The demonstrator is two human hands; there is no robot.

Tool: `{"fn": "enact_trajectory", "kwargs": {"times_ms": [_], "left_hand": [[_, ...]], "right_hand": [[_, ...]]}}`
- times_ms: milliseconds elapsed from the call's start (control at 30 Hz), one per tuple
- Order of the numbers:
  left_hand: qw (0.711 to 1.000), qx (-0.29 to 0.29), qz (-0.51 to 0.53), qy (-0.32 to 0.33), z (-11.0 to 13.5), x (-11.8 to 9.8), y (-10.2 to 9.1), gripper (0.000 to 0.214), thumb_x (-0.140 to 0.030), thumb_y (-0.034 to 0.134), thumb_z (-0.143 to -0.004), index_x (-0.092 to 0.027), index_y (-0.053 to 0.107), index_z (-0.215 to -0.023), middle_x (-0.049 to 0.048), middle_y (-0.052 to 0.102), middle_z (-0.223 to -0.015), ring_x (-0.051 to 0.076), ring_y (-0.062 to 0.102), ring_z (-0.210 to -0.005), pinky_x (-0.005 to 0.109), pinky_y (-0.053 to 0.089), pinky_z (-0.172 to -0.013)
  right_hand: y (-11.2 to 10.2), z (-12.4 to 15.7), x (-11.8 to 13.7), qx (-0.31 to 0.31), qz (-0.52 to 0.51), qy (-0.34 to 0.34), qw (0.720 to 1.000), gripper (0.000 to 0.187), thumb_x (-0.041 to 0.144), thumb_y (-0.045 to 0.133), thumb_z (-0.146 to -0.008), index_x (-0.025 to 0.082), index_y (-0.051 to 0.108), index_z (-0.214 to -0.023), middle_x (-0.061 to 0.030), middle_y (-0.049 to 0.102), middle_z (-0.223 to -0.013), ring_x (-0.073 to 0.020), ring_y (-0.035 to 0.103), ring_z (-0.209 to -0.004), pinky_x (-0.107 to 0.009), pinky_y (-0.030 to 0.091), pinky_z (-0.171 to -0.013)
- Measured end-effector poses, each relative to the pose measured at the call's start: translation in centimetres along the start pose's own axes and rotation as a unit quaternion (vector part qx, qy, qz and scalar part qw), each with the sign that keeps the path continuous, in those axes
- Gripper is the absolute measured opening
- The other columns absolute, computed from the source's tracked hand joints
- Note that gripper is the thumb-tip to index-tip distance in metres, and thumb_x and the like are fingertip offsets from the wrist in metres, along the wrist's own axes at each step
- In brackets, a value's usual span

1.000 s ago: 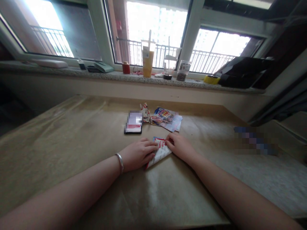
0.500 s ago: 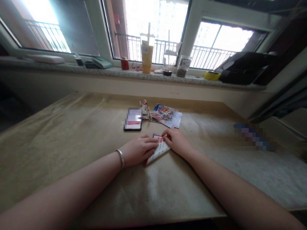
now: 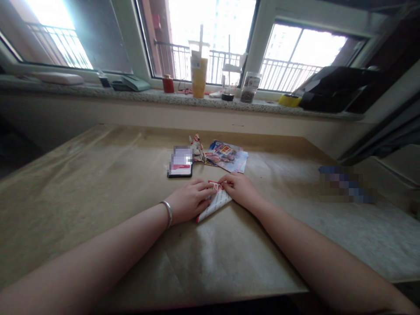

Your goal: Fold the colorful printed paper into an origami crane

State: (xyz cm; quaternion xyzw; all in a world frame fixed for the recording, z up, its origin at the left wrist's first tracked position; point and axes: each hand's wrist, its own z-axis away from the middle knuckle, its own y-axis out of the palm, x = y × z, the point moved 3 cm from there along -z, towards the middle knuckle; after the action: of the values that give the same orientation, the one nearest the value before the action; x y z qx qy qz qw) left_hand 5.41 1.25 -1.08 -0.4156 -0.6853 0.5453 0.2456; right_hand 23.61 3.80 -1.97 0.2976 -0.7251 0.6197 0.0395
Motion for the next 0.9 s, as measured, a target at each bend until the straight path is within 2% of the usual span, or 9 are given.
{"fn": "enact_trajectory", "kwargs": {"times_ms": [133,367,667,900], "left_hand": [[1.0,0.009,0.002,-0.002,-0.1,0.0,-0.2,0.035,-0.028,0.047,-0.092,-0.02,0.057,-0.124,0.0076,0.06,-0.126,0.023,0.054,-0.111,0.042,0.044,-0.098],[1.0,0.003,0.008,-0.003,0.0,0.0,-0.5,0.034,-0.026,0.048,-0.091,-0.019,0.058,-0.123,0.0083,0.058,-0.128,0.022,0.053,-0.113,0.04,0.044,-0.099],[1.0,0.018,0.006,-0.02,0.2,0.1,-0.2,0.034,-0.027,0.046,-0.092,-0.02,0.057,-0.124,0.0098,0.056,-0.127,0.023,0.052,-0.111,0.04,0.044,-0.097],[1.0,0.014,0.019,-0.015,0.2,0.5,0.1,0.036,-0.029,0.044,-0.093,-0.021,0.055,-0.126,0.009,0.056,-0.128,0.023,0.05,-0.113,0.041,0.042,-0.1]], "right_hand": [[-0.3,0.3,0.4,-0.021,-0.013,-0.031,0.999,0.022,0.025,0.052,-0.086,0.021,0.074,-0.091,-0.0064,0.066,-0.091,-0.0162,0.059,-0.088,-0.027,0.044,-0.083],[-0.8,1.3,1.7,-0.001,0.029,-0.119,0.992,0.03,0.031,0.051,-0.088,0.025,0.07,-0.11,-0.0066,0.064,-0.105,-0.0191,0.055,-0.098,-0.033,0.042,-0.09],[-0.8,1.6,2.2,0.004,0.081,-0.123,0.989,0.033,0.031,0.045,-0.091,0.023,0.068,-0.114,-0.0074,0.064,-0.106,-0.0202,0.053,-0.095,-0.034,0.042,-0.088],[-0.8,1.6,2.3,0.006,0.073,-0.116,0.991,0.033,0.028,0.046,-0.09,0.02,0.069,-0.112,-0.0086,0.064,-0.106,-0.0203,0.054,-0.097,-0.033,0.041,-0.092]]}}
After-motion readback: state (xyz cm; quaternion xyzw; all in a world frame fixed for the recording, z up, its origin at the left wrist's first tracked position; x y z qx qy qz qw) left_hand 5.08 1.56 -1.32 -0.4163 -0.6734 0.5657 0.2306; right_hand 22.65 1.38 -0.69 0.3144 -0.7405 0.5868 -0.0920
